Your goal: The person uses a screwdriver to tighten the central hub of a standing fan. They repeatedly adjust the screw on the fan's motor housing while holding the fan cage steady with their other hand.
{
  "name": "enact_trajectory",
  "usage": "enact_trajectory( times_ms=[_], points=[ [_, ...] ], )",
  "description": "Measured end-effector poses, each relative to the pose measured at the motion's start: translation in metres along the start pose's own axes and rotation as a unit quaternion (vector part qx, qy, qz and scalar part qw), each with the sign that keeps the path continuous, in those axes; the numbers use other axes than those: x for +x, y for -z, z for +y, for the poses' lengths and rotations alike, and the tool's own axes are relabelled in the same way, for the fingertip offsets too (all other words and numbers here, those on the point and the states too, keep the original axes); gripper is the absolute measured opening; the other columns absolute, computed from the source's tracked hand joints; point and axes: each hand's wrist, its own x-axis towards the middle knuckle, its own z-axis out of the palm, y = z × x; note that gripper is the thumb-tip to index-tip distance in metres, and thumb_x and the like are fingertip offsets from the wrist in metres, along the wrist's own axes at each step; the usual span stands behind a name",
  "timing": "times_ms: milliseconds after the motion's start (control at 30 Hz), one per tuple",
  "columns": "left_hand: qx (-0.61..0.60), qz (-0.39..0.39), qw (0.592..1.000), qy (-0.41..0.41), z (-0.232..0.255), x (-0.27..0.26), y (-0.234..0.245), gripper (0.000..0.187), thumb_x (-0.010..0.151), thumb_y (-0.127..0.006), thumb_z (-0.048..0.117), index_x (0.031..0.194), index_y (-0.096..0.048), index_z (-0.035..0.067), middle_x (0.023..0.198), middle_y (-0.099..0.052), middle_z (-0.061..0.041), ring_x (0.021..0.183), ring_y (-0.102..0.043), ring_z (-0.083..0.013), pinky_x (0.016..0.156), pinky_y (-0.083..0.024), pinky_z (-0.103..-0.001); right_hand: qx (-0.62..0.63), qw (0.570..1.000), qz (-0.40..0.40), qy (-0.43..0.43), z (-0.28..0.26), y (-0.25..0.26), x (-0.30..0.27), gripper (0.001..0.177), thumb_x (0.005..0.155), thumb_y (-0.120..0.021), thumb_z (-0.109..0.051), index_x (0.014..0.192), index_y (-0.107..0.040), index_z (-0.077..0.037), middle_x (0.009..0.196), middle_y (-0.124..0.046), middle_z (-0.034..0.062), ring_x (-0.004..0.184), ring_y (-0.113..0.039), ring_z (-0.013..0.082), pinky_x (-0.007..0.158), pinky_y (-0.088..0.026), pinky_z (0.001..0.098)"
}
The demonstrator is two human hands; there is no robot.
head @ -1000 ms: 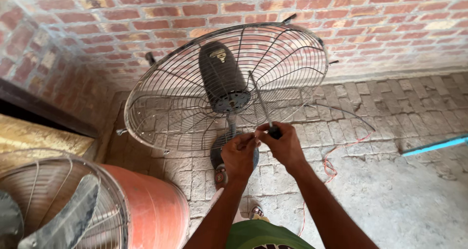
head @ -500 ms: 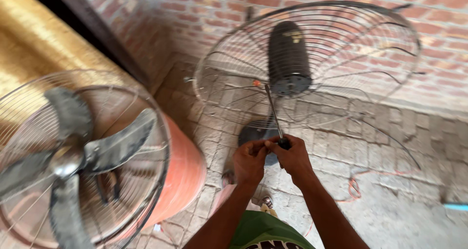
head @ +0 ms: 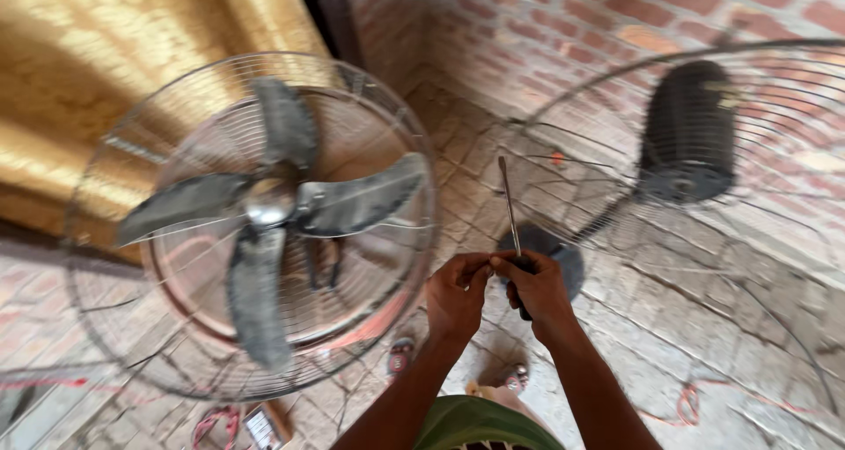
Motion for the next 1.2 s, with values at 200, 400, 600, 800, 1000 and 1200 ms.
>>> enact_trajectory(
  times_ms=[200, 400, 600, 800, 1000, 1200],
  points=[
    [0.058, 0.034, 0.998, -0.018, 0.003, 0.000, 0.100, 0.017, 0.091, -0.072, 0.006, 0.106, -0.076, 0.001, 0.096, -0.081, -0.012, 0.090, -0.081, -0.0199, 0.080, -0.063, -0.031, -0.072, 0.996, -0.043, -0.009, 0.009, -0.096, -0.006, 0.016, 0.088, -0.076, -0.016, 0.094, -0.077, -0.002, 0.058, -0.061, 0.0053, 0.044, -0.050, 0.0108, 0.040, -0.037, 0.0267],
    [0.090, 0.079, 0.992, -0.034, -0.008, -0.009, 0.169, 0.017, 0.089, -0.071, 0.004, 0.105, -0.076, 0.002, 0.098, -0.081, -0.014, 0.090, -0.081, -0.0221, 0.080, -0.064, -0.032, -0.171, 0.983, -0.062, -0.027, 0.014, -0.166, -0.012, 0.018, 0.084, -0.081, -0.019, 0.092, -0.078, -0.003, 0.061, -0.064, 0.0047, 0.048, -0.053, 0.0112, 0.042, -0.040, 0.0272],
    [0.147, 0.113, 0.983, 0.002, -0.026, -0.015, 0.224, 0.016, 0.088, -0.076, 0.010, 0.104, -0.079, 0.008, 0.095, -0.082, -0.010, 0.084, -0.082, -0.0179, 0.075, -0.065, -0.031, -0.221, 0.962, -0.156, -0.030, 0.020, -0.215, -0.011, 0.025, 0.084, -0.081, -0.026, 0.100, -0.080, -0.006, 0.065, -0.066, 0.0015, 0.051, -0.055, 0.0094, 0.047, -0.043, 0.0273],
    [0.270, 0.223, 0.934, 0.070, -0.044, 0.009, 0.294, 0.011, 0.095, -0.074, 0.020, 0.100, -0.079, 0.013, 0.099, -0.081, -0.005, 0.075, -0.080, -0.0163, 0.056, -0.062, -0.034, -0.199, 0.962, -0.185, -0.023, 0.019, -0.248, -0.007, 0.030, 0.088, -0.079, -0.033, 0.109, -0.079, -0.012, 0.081, -0.073, -0.0007, 0.062, -0.061, 0.0062, 0.058, -0.054, 0.0256],
    [0.262, 0.167, 0.950, -0.020, -0.032, 0.021, 0.311, 0.013, 0.093, -0.075, 0.025, 0.099, -0.077, 0.014, 0.099, -0.080, -0.007, 0.076, -0.078, -0.0142, 0.053, -0.063, -0.027, -0.142, 0.982, -0.102, -0.074, 0.025, -0.244, -0.008, 0.028, 0.089, -0.077, -0.030, 0.105, -0.074, -0.007, 0.081, -0.073, 0.0030, 0.058, -0.061, 0.0112, 0.054, -0.048, 0.0291],
    [0.369, -0.004, 0.928, 0.054, -0.024, 0.020, 0.274, 0.009, 0.092, -0.073, 0.019, 0.100, -0.076, 0.017, 0.101, -0.080, -0.006, 0.074, -0.077, -0.0182, 0.064, -0.062, -0.036, -0.109, 0.991, -0.045, -0.063, 0.037, -0.234, -0.006, 0.025, 0.091, -0.078, -0.026, 0.097, -0.073, -0.002, 0.075, -0.066, 0.0048, 0.053, -0.053, 0.0105, 0.049, -0.043, 0.0292]
  ],
)
